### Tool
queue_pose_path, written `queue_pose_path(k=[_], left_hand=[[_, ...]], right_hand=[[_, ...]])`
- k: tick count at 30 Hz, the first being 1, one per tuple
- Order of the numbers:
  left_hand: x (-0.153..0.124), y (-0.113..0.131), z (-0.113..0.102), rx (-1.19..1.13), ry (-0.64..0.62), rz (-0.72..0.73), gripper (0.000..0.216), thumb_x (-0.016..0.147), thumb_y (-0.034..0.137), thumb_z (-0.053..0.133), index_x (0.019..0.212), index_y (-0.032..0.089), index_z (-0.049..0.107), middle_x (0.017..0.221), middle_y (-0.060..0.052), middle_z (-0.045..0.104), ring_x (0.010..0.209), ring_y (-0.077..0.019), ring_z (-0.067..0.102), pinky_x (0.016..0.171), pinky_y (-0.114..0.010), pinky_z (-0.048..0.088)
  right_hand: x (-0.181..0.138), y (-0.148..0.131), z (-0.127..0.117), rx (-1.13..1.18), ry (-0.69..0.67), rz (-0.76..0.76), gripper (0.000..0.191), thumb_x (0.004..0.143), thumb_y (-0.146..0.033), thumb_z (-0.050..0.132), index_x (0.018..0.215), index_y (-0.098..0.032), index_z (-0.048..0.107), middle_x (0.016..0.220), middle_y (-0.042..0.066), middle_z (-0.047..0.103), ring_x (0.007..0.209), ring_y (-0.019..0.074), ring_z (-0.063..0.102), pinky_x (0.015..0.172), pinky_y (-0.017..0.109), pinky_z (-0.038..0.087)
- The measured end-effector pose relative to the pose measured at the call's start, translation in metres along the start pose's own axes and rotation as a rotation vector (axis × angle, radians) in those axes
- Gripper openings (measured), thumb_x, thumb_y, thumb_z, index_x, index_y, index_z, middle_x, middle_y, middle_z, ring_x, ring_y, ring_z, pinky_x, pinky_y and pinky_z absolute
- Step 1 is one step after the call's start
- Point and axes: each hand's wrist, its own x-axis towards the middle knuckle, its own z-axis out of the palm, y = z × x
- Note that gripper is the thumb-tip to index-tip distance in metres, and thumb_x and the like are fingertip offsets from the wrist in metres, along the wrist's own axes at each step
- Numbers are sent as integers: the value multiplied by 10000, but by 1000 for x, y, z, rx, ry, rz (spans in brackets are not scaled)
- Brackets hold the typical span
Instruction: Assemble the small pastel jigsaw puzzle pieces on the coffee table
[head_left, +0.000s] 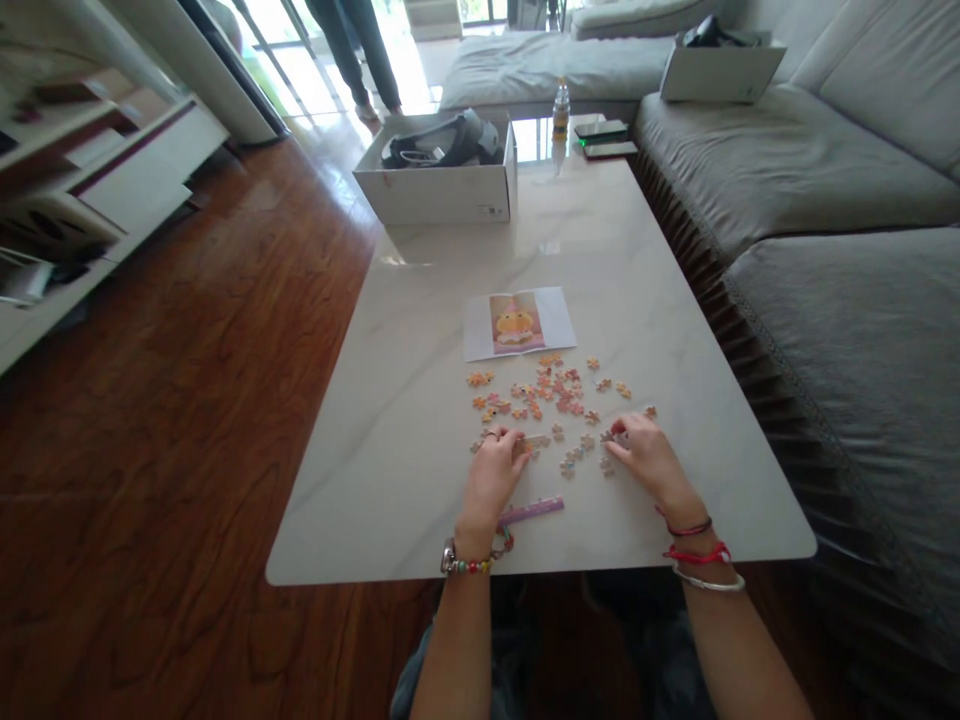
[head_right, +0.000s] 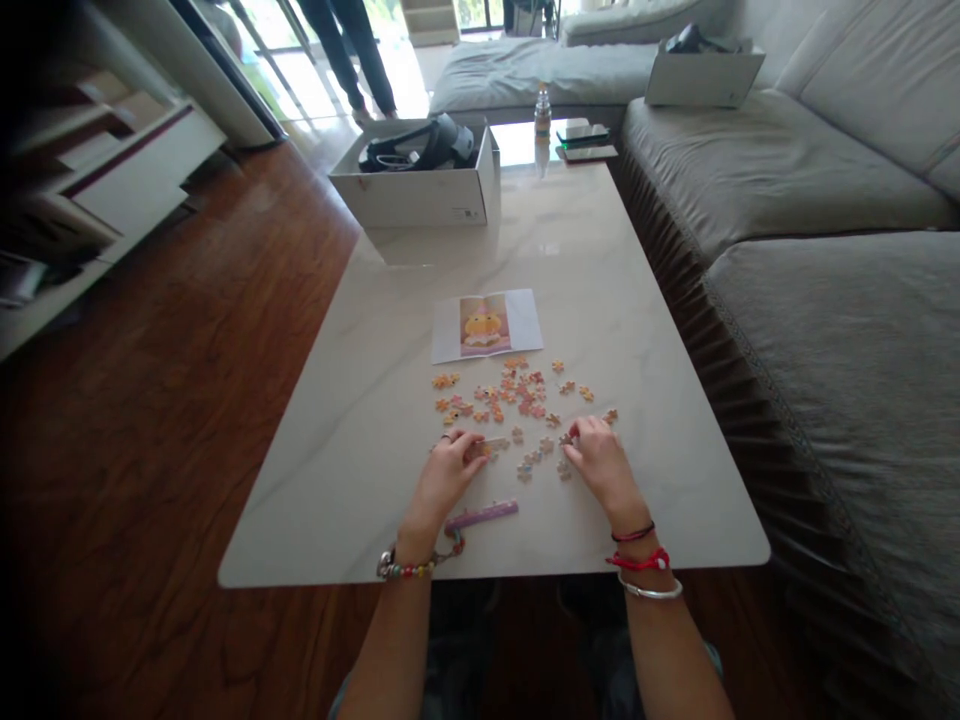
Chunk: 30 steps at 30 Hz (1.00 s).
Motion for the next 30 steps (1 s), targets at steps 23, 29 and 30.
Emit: queue_pose_path(k=[23, 29, 30], left_hand=[[-11, 8, 2, 62, -94, 51, 225, 775, 201, 472, 984, 232, 551, 980, -27, 481, 736, -92, 519, 704, -215, 415], [-7, 10, 10, 45, -50, 21, 170, 789, 226, 474, 932, 226, 565, 946, -26, 488, 737, -91, 516, 707, -215, 408], [-6, 11, 11, 39, -40, 12, 165, 790, 240, 476, 927, 221, 566, 941, -29, 487, 732, -93, 515, 705, -218, 409]], right_hand=[[8, -61, 38, 191, -100, -181, 161, 754, -107, 481, 769, -159, 633, 779, 55, 614, 709, 143, 554, 677, 255, 432], [8, -61, 42, 154, -96, -179, 167, 780, -123, 459, 760, -162, 620, 780, 59, 587, 713, 143, 540, 680, 253, 423], [8, -62, 43, 151, -96, -177, 164, 782, -125, 460, 756, -162, 618, 777, 59, 584, 709, 143, 538, 678, 253, 422]])
